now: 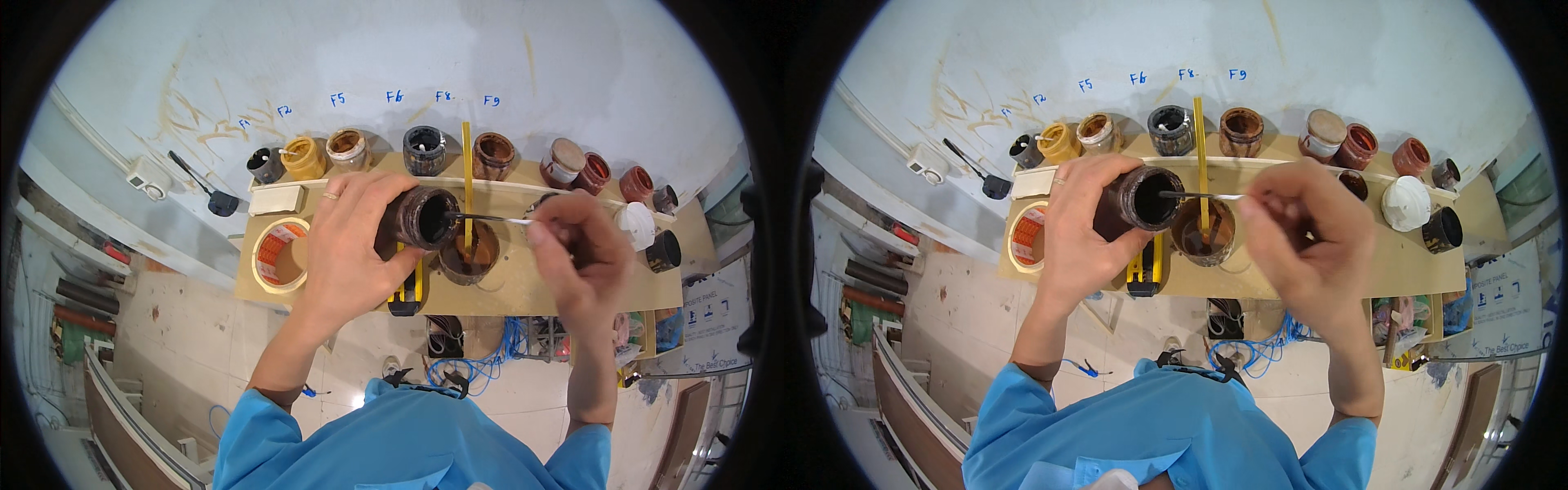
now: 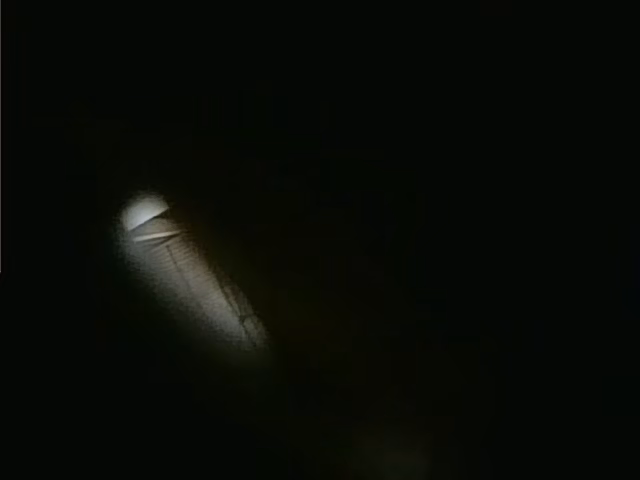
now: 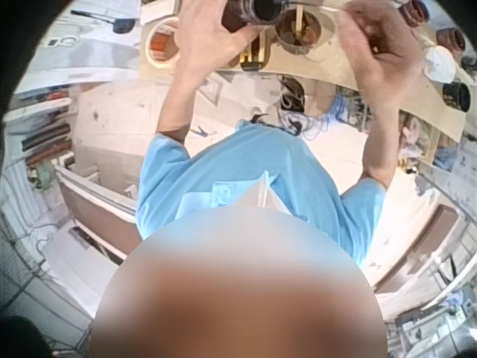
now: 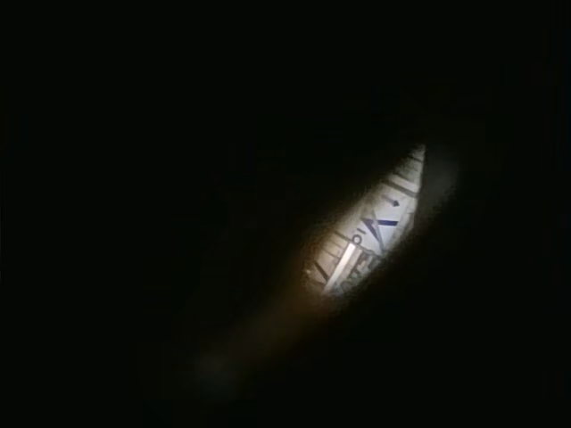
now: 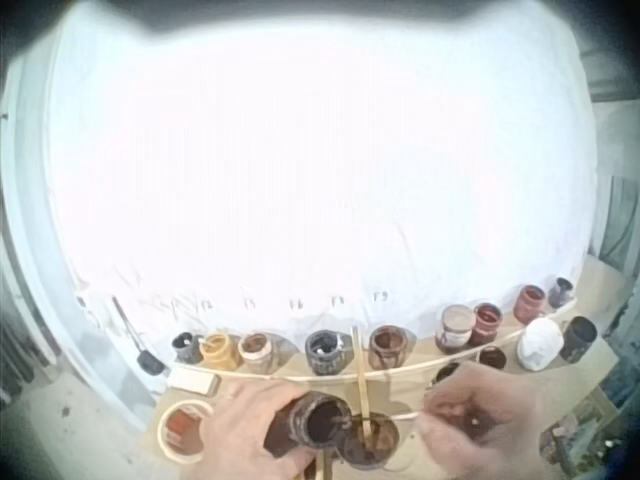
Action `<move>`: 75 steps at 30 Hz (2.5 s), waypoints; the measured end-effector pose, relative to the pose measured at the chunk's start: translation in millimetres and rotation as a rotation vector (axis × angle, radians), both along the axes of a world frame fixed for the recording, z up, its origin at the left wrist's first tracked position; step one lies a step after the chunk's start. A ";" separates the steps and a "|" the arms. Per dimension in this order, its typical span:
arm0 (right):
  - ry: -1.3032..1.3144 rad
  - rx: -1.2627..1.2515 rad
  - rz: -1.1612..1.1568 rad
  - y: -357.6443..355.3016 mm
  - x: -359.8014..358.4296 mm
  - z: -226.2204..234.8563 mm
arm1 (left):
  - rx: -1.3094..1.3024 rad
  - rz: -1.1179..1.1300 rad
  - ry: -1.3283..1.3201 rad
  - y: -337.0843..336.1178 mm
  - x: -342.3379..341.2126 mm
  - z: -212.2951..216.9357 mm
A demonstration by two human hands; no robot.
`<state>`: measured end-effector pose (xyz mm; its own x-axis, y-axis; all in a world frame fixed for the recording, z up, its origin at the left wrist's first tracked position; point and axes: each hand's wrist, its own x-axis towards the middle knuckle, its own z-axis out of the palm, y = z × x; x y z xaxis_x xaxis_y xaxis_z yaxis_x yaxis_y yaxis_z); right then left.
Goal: The person mixes a brown paste in a small jar using a yellow stick, then adds white powder from a white container and continues stirring. They transfer some of the mixture into another jar and stir again, repeating the process with different jars on a shelf.
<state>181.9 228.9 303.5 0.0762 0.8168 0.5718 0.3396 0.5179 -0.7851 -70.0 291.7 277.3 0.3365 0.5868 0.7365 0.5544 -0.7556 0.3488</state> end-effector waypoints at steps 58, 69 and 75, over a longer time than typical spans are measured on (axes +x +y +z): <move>0.180 -0.174 -0.002 5.2 14.7 -14.8 | -0.137 0.052 -0.003 -9.8 -6.7 -3.6; -0.021 0.003 -0.003 29.4 -26.4 17.0 | -0.639 -0.017 -0.316 -10.1 -10.7 4.2; -0.525 -0.145 -0.116 18.2 -20.8 -10.2 | -0.437 0.124 -0.172 2.0 -31.8 12.6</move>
